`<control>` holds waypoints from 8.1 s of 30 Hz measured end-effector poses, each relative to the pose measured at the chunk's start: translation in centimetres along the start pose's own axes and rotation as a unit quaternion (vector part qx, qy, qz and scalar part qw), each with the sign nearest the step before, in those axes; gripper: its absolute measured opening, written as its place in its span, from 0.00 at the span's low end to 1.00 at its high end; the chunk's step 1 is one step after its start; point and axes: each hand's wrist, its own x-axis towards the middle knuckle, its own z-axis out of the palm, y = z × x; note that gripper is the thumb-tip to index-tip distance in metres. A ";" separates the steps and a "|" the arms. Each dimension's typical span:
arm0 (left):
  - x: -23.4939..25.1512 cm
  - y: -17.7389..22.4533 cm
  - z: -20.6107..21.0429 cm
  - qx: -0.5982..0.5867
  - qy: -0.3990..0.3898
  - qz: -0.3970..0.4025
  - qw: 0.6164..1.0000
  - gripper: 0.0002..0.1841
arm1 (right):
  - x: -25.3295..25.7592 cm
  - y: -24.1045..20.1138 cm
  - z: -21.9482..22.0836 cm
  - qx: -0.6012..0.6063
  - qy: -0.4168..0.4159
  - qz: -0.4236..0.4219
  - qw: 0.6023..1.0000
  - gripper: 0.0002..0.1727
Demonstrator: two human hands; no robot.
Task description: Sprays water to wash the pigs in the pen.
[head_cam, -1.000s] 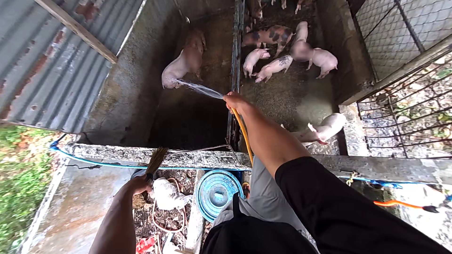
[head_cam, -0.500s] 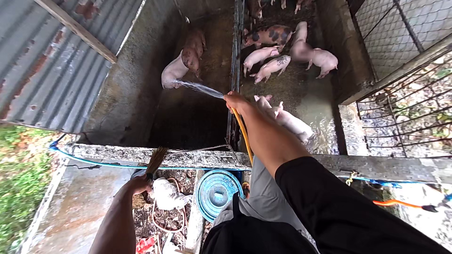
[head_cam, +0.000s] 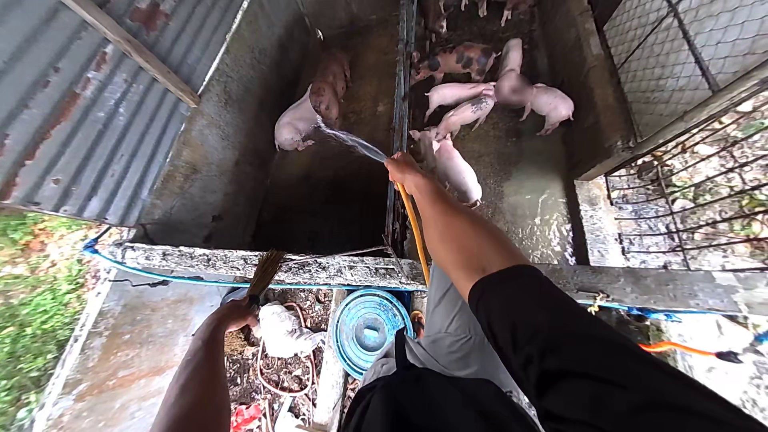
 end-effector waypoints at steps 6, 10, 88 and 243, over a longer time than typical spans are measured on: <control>0.2 0.0 -0.1 0.010 -0.003 -0.003 1.000 0.47 | -0.4 -0.4 0.6 -0.027 -0.019 -0.008 0.999 0.18; 0.1 0.0 -0.2 0.004 -0.002 -0.002 1.000 0.47 | -0.1 -0.3 0.8 -0.018 -0.016 -0.004 1.000 0.17; 0.1 0.4 0.0 0.009 0.001 -0.010 1.000 0.49 | -0.3 -1.8 -2.0 0.125 0.074 -0.033 0.989 0.14; 1.1 -0.1 0.5 0.009 -0.002 0.015 1.000 0.43 | 0.1 -1.9 -3.4 0.174 0.071 -0.004 0.982 0.16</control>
